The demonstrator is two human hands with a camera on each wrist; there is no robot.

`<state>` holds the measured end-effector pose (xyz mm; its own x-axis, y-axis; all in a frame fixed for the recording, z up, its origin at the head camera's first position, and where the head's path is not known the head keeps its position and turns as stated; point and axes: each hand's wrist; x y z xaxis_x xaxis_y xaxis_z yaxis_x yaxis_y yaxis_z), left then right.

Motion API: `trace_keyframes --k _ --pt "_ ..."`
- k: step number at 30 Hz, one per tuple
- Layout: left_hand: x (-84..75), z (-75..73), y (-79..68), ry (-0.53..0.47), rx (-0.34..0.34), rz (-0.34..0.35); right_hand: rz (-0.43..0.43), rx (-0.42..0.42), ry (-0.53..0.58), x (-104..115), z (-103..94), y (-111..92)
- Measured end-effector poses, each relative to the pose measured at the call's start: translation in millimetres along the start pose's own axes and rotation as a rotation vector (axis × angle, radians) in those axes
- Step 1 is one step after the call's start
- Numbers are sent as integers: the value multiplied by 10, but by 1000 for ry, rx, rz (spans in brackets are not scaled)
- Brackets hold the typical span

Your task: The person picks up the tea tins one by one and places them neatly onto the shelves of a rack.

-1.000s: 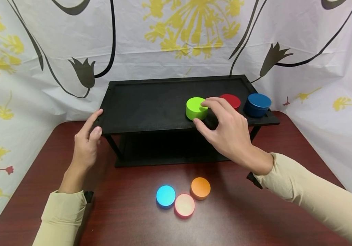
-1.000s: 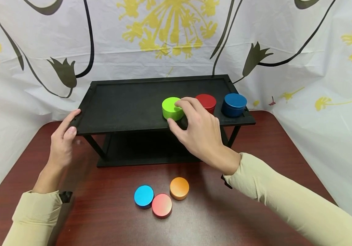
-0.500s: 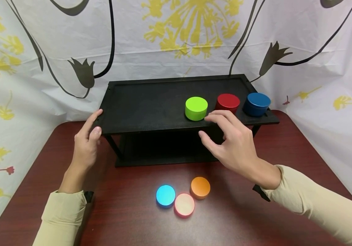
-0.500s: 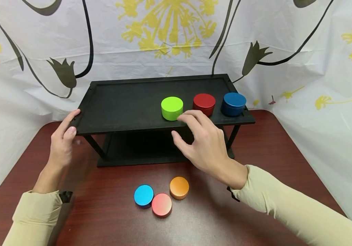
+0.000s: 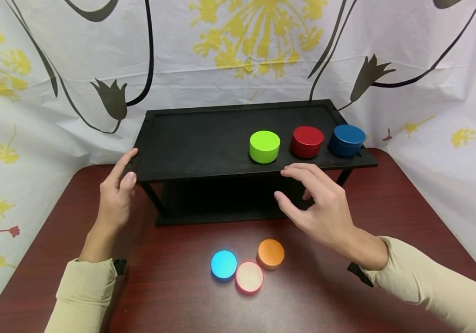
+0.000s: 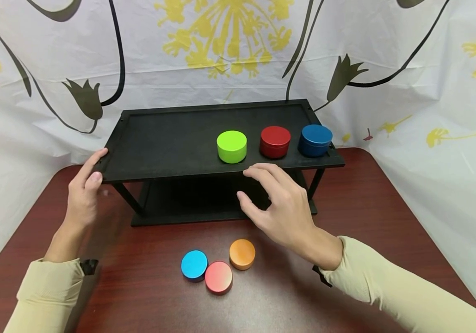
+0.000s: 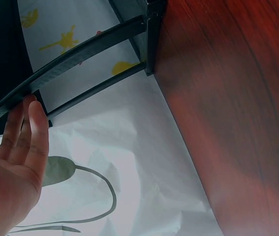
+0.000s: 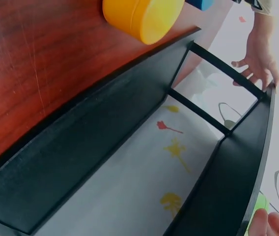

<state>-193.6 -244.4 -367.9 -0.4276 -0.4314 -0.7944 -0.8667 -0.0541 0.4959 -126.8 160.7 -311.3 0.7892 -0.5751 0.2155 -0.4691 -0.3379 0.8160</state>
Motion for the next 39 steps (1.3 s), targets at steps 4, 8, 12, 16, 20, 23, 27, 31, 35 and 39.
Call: trace_keyframes --k 4,8,12,16,20,23,27,31,35,39 --pt "-19 4 -3 0 -4 -4 8 7 5 11 -2 -66" --pt "-73 10 -8 3 -5 2 29 42 21 5 -12 -132" --pt "-189 8 -26 2 -6 8 27 65 34 -10 -4 -190" --pt "-241 8 -34 -2 -2 12 32 69 37 -29 16 -247" --pt "-139 14 -19 1 -6 12 63 103 45 -50 34 -317" --pt "-59 15 -6 2 -11 10 82 151 65 -63 43 -370" --pt "-16 12 -1 0 -16 8 81 229 108 -71 55 -438" --pt "-6 11 -2 -1 -17 8 85 287 145 -67 75 -499" --pt "-24 14 -3 -2 -13 8 106 310 163 -61 85 -538" --pt "-26 15 -1 -2 -11 7 122 333 166 -62 92 -584"
Point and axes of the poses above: each hand's wrist, its own y-axis towards the middle knuckle, its own z-axis out of the palm, x = y × z, and after that the axes turned 9 degrees about -z, right-handed
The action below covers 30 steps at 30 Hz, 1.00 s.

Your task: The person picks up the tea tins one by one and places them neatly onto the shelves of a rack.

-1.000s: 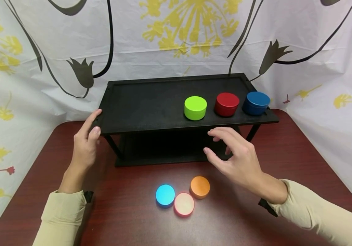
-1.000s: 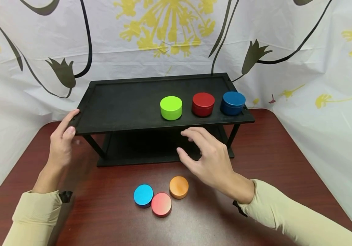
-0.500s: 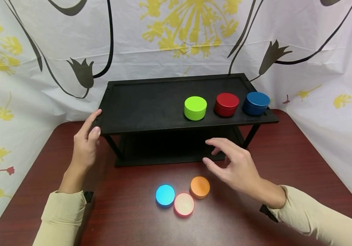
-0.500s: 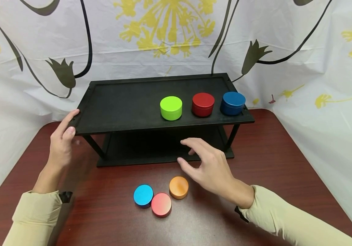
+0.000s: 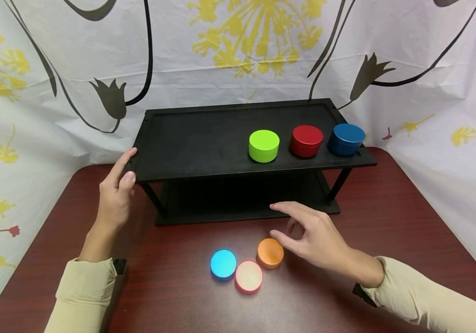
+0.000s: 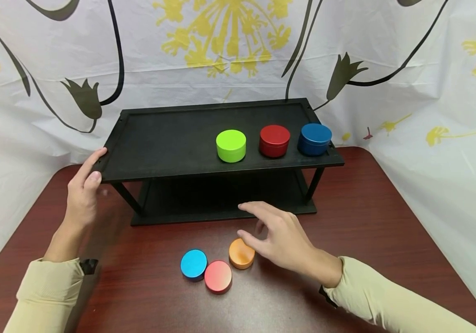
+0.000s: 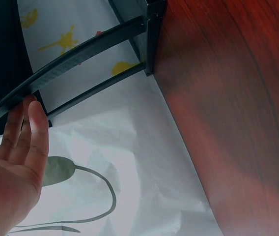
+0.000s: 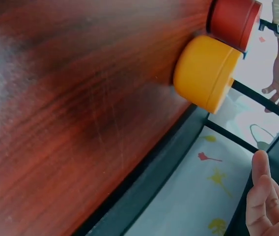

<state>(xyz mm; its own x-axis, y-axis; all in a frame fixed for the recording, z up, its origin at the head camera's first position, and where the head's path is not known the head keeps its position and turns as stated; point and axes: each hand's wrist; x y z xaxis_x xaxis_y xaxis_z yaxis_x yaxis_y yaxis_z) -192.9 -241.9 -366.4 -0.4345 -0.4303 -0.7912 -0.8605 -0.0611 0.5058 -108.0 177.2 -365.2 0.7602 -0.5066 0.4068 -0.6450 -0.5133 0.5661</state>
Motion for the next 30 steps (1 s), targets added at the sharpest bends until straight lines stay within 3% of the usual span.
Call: trace_keyframes --k 7,18,30 --pt "41 -3 2 -7 -1 2 29 60 27 -32 59 -84" --pt "31 -4 2 -16 5 -21 77 246 74 -65 102 -149" --pt "26 7 4 -9 -5 -5 95 314 100 -105 159 -229"
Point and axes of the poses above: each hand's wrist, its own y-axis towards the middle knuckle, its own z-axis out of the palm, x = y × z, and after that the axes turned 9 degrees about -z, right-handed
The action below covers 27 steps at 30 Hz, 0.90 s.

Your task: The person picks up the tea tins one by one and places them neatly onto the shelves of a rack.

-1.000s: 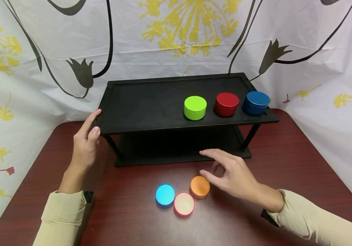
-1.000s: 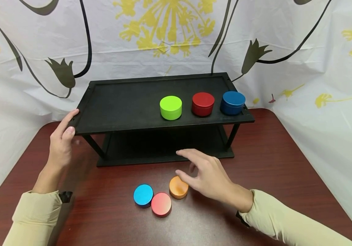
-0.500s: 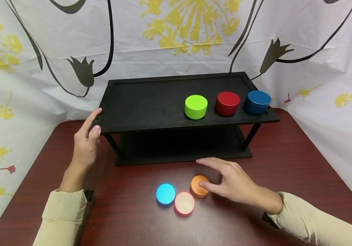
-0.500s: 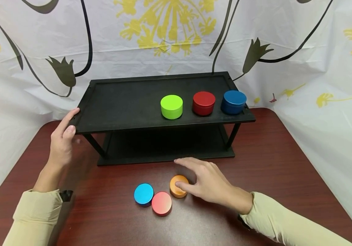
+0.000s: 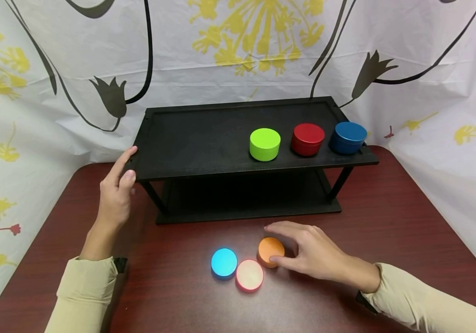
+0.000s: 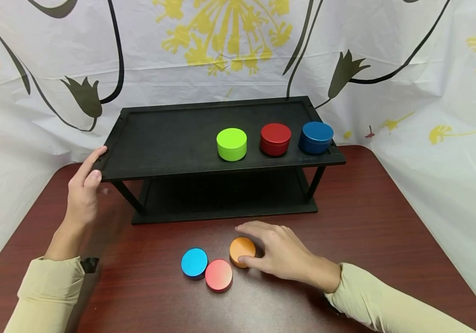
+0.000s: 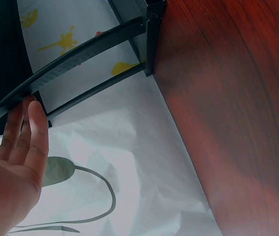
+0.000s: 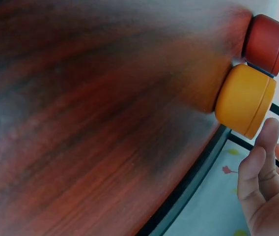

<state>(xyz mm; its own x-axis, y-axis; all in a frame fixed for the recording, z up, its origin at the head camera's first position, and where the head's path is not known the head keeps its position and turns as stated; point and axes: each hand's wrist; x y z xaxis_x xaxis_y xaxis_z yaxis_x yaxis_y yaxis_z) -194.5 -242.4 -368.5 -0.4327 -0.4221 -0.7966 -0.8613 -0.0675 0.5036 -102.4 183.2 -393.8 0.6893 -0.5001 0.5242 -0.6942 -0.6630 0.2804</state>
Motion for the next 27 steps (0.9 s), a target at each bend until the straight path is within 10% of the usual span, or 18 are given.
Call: trace_keyframes --k 27 --pt "-4 -2 -7 4 5 -3 -37 107 -75 -43 82 -22"
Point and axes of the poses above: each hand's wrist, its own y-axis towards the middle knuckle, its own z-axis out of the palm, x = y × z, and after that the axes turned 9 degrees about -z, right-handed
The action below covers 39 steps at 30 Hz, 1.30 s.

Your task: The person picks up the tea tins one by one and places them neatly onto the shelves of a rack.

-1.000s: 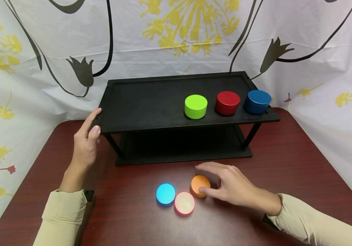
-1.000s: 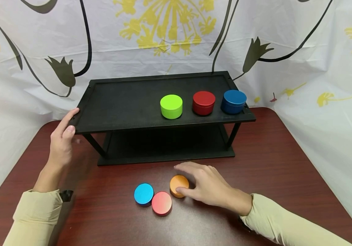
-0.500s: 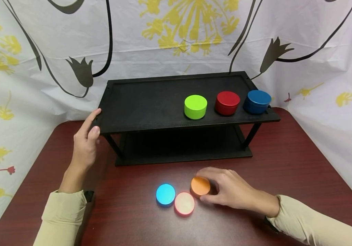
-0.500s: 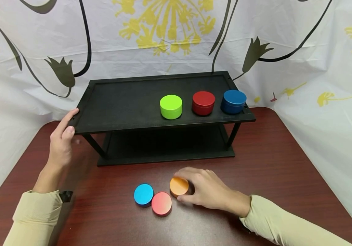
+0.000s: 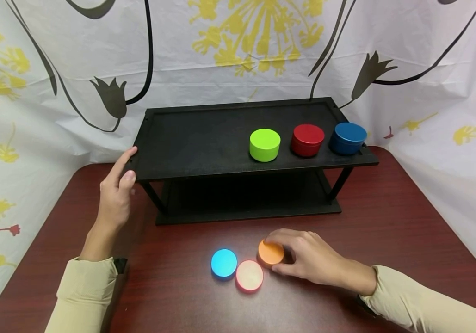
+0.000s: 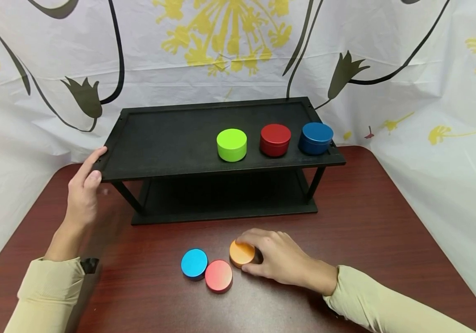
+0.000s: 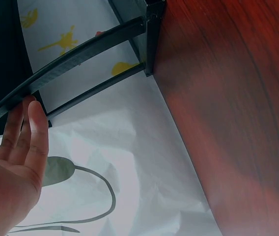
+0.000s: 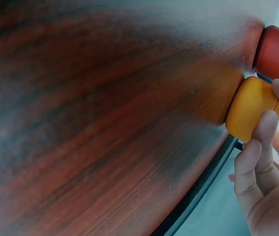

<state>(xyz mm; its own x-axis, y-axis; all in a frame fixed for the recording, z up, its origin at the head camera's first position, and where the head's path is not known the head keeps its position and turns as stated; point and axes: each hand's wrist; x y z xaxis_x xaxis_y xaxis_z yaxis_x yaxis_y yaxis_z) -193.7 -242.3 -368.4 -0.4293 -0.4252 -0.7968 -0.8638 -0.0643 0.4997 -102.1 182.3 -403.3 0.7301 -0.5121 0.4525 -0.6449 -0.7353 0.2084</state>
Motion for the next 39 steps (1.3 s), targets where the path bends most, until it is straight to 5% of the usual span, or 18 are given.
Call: trace_keyframes --k 39 --pt "-1 -16 -8 11 8 -10 -11 -57 25 100 -139 187"
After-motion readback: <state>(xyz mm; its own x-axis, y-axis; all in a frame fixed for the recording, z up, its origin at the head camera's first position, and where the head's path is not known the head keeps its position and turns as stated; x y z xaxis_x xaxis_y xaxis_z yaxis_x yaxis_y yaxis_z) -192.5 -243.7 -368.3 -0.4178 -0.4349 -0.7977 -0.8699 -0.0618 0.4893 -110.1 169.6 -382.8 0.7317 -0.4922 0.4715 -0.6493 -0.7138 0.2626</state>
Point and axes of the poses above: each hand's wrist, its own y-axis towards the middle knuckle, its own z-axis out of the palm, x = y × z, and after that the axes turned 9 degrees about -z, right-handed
